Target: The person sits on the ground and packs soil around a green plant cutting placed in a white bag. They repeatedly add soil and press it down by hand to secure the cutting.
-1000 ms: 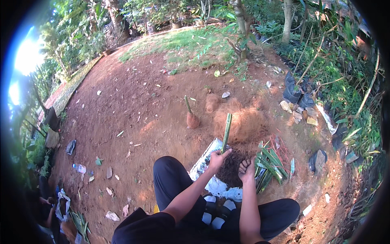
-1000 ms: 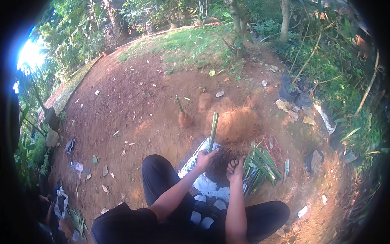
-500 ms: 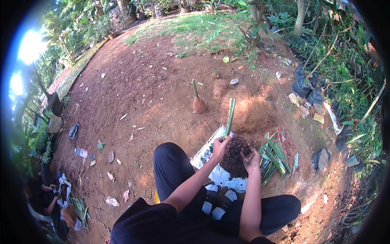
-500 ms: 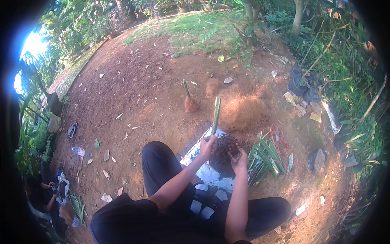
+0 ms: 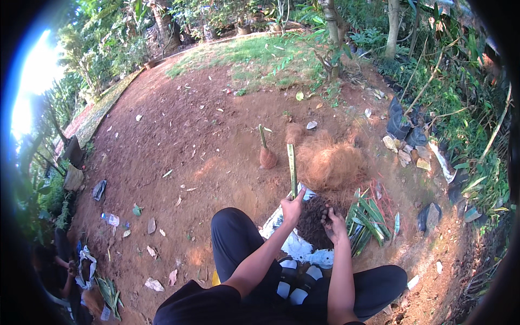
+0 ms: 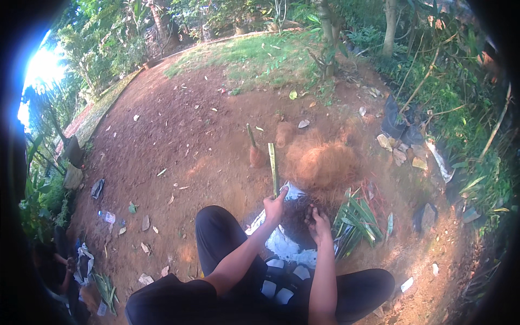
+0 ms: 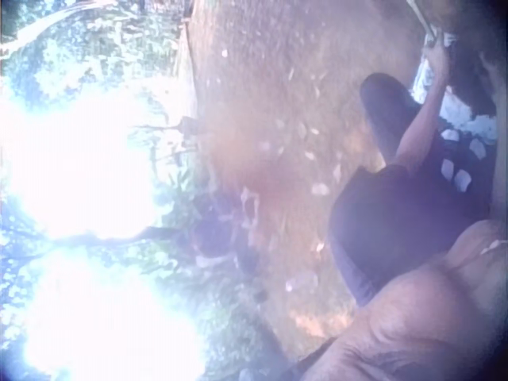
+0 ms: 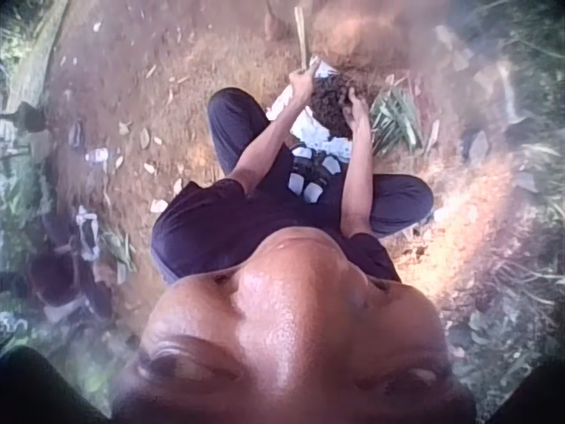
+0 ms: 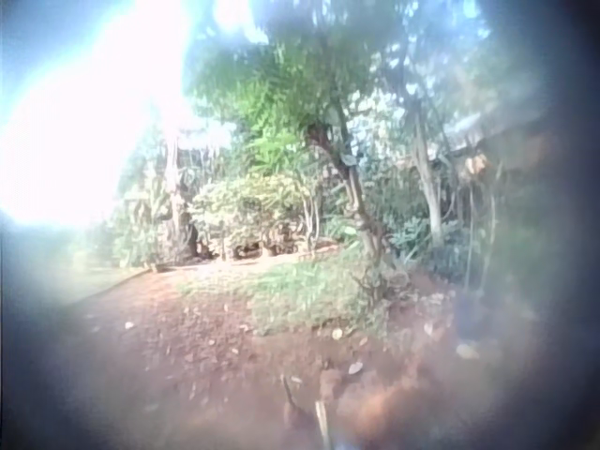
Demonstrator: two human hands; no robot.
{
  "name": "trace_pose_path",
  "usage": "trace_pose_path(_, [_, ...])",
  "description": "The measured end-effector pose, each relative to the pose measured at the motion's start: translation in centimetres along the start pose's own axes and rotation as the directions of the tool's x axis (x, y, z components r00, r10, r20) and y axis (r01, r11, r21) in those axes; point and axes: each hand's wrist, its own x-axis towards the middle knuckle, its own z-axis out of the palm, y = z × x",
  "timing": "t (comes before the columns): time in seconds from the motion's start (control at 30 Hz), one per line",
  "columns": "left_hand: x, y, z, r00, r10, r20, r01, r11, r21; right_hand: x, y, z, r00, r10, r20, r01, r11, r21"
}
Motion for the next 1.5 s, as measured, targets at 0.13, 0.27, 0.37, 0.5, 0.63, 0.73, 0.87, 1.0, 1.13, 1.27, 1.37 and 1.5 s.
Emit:
trace_pose_path(0.13, [0.4,-0.3,-0.1,0.999,0.001,0.052,0.003,0.998,-0.068,0.4,0.4,-0.2,0.999,0.024,0.046,-0.025,0.999,0.028])
trace_pose_path(0.27, [0.3,-0.8,-0.5,0.996,-0.004,0.092,0.008,0.999,-0.036,1.0,1.0,-0.5,0.999,-0.002,0.032,0.001,0.999,0.038])
trace_pose_path(0.37, [0.4,-1.2,-1.0,0.967,0.053,0.249,-0.002,0.979,-0.202,1.4,1.3,-0.5,0.996,-0.072,-0.045,0.074,0.996,0.045])
trace_pose_path(0.5, [0.8,-1.7,-0.8,0.882,0.226,0.414,-0.106,0.951,-0.292,1.0,0.6,0.3,0.983,-0.045,-0.179,0.036,0.998,-0.053])
trace_pose_path(0.63, [0.7,-2.1,-0.7,0.835,0.295,0.465,-0.242,0.955,-0.171,0.1,-0.2,1.9,0.987,-0.090,-0.134,0.085,0.996,-0.038])
trace_pose_path(0.73, [0.4,-2.6,-0.2,0.831,0.220,0.511,-0.085,0.958,-0.274,-0.1,-0.3,1.8,0.976,-0.205,-0.078,0.192,0.970,-0.148])
trace_pose_path(0.87, [0.5,-2.6,0.1,0.813,0.310,0.493,-0.182,0.939,-0.291,0.5,0.3,0.5,0.955,-0.291,-0.049,0.281,0.947,-0.157])
trace_pose_path(1.0, [0.3,-2.3,0.6,0.810,0.249,0.531,-0.080,0.944,-0.321,0.7,0.2,-0.2,0.956,-0.285,-0.066,0.274,0.951,-0.141])
trace_pose_path(1.13, [-0.6,-2.4,1.2,0.784,0.184,0.592,0.094,0.909,-0.406,0.5,0.4,1.7,0.930,-0.354,-0.097,0.331,0.924,-0.194])
trace_pose_path(1.27, [-1.1,-2.5,1.5,0.807,0.136,0.575,0.097,0.929,-0.356,-0.5,1.3,4.3,0.903,-0.427,-0.053,0.388,0.862,-0.325])
trace_pose_path(1.37, [-1.2,-2.7,1.6,0.797,0.180,0.577,0.008,0.952,-0.308,-1.6,1.3,4.8,0.891,-0.434,0.133,0.426,0.699,-0.575])
trace_pose_path(1.5, [-1.8,-3.0,2.2,0.769,0.364,0.526,-0.343,0.928,-0.141,-1.8,2.0,6.3,0.814,-0.536,0.222,0.542,0.566,-0.620])
